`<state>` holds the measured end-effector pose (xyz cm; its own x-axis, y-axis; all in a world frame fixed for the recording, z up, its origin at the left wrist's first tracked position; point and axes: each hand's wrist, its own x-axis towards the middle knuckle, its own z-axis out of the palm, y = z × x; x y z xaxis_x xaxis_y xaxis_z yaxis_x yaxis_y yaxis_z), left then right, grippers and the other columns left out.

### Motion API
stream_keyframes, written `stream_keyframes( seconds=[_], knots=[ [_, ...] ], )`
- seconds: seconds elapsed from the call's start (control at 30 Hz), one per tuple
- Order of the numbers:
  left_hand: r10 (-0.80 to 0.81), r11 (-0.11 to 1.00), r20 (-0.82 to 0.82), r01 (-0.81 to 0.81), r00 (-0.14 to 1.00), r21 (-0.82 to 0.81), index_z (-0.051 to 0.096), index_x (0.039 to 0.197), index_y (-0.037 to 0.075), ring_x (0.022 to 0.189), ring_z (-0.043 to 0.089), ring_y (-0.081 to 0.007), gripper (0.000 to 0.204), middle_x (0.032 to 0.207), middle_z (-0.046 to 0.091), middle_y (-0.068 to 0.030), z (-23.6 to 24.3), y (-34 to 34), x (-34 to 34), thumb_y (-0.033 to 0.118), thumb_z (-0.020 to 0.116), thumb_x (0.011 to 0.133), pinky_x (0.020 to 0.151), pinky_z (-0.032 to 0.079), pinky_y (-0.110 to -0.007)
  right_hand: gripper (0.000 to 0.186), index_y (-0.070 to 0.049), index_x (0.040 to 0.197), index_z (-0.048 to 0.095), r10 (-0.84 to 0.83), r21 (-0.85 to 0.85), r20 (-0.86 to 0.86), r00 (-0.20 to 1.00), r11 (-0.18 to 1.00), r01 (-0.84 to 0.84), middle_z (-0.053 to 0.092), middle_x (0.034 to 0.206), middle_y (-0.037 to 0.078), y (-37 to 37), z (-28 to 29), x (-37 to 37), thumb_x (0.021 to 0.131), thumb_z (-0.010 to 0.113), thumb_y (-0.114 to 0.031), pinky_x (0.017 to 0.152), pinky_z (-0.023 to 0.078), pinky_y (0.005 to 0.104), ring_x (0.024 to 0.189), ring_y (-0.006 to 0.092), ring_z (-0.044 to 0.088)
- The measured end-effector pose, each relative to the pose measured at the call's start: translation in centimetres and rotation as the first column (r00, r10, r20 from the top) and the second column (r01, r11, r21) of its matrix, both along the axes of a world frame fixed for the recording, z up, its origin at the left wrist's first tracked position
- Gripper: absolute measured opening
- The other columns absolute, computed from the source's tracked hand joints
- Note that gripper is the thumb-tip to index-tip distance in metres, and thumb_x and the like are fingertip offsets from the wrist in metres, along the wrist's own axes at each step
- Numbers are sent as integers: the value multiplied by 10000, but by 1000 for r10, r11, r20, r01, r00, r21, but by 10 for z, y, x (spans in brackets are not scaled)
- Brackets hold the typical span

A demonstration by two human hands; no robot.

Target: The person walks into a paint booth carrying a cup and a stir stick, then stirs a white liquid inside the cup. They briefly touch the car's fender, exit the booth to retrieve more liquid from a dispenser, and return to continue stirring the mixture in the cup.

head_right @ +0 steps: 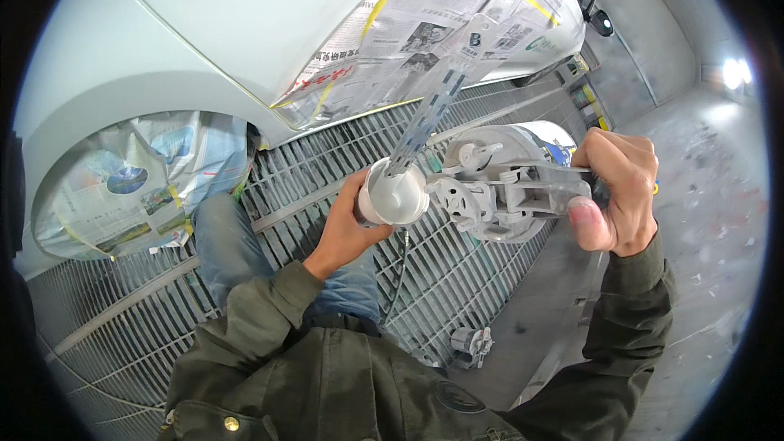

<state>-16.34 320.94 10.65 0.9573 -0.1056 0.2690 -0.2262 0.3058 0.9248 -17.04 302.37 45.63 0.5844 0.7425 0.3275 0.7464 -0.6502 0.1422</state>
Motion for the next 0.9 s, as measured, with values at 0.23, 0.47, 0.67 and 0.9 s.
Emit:
stream_keyframes(
  seconds=[0.23,0.47,0.67,0.9],
  knots=[
    [8,998,29,-6,1000,-55,462,1420,54,1252,528,-346,833,1334,498,-181,11,-2,1,117,866,695,1062,454,-424,606,11,646,470,-32,-15,-7,999,999,32,439,583,99,9,6,1,884,528,-544,456,291,353,454,251,411],
    [-14,998,21,15,1000,-62,458,1422,54,1251,522,-347,838,1334,497,-179,14,-3,1,109,863,690,1064,455,-423,578,11,646,481,-45,-34,5,999,998,45,443,578,107,15,8,4,889,496,-513,468,292,358,461,249,417],
    [-26,998,7,27,1000,-63,455,1427,55,1261,512,-347,845,1342,498,-176,16,-1,-1,106,860,687,1064,454,-424,576,14,651,488,-39,-48,-26,999,998,38,444,579,107,19,11,5,896,493,-508,471,293,357,463,249,420],
    [-48,994,8,49,999,-101,446,1438,57,1267,524,-317,858,1355,491,-170,13,-3,-1,135,875,698,1052,475,-419,659,10,665,493,-69,-33,-63,996,997,67,433,571,101,23,9,2,872,541,-614,471,311,360,467,249,429]
  ],
)
